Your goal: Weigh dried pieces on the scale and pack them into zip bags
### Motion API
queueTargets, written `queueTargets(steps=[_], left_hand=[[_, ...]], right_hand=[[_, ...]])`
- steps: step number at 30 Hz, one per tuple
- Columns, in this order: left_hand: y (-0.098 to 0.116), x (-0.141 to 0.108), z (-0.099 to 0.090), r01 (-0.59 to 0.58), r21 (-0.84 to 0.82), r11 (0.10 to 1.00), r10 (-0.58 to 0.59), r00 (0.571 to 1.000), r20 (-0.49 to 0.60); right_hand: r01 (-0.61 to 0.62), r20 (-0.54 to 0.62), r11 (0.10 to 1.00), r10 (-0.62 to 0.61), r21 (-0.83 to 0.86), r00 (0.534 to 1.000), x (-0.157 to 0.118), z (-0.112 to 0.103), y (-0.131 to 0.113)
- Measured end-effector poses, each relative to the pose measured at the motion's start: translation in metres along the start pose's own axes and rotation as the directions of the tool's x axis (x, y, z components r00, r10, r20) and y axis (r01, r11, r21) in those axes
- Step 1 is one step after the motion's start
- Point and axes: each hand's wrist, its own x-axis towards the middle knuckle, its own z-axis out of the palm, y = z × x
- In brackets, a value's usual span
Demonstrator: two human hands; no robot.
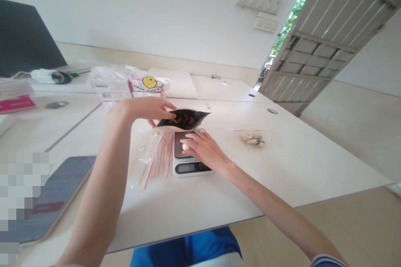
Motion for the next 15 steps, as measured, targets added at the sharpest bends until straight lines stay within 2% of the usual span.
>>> queueTargets(steps=[2,4,6,8,9,11,13,15], left_hand=[[0.003,-0.002,0.001,-0.002,-0.01,1.0,0.002,1.0,0.025],[0.007,-0.003,0.003,0.005,-0.007,1.0,-0.005,1.0,0.028],[0.01,-0.004,0.004,0.027,0.0,1.0,-0.027,0.999,0.022],[0.013,-0.004,0.004,0.037,0.01,0.999,-0.037,0.999,0.023],[0.014,-0.005,0.004,0.038,0.013,0.999,-0.038,0.999,0.027],[0.016,-0.005,0.004,0.026,0.007,1.0,-0.026,0.998,0.048],[0.018,-0.006,0.005,0.004,-0.001,1.0,-0.003,0.997,0.076],[0.019,-0.008,0.006,-0.028,0.045,0.999,0.025,0.998,0.062]], right_hand=[[-0.001,-0.036,1.0,0.0,-0.02,0.999,0.001,-0.005,0.002],[0.027,-0.173,0.999,-0.021,0.033,0.985,0.0,-0.019,0.0],[0.086,-0.333,0.992,-0.05,0.093,0.942,-0.001,-0.037,-0.005],[0.128,-0.4,0.984,-0.067,0.127,0.914,0.004,-0.054,-0.01],[0.128,-0.385,0.982,-0.067,0.137,0.921,0.008,-0.061,-0.013],[0.087,-0.265,0.988,-0.051,0.128,0.963,0.018,-0.07,-0.016],[0.011,-0.063,0.996,-0.006,0.083,0.998,0.03,-0.075,-0.017],[-0.069,0.155,0.996,0.061,0.052,0.986,0.04,-0.076,-0.016]])
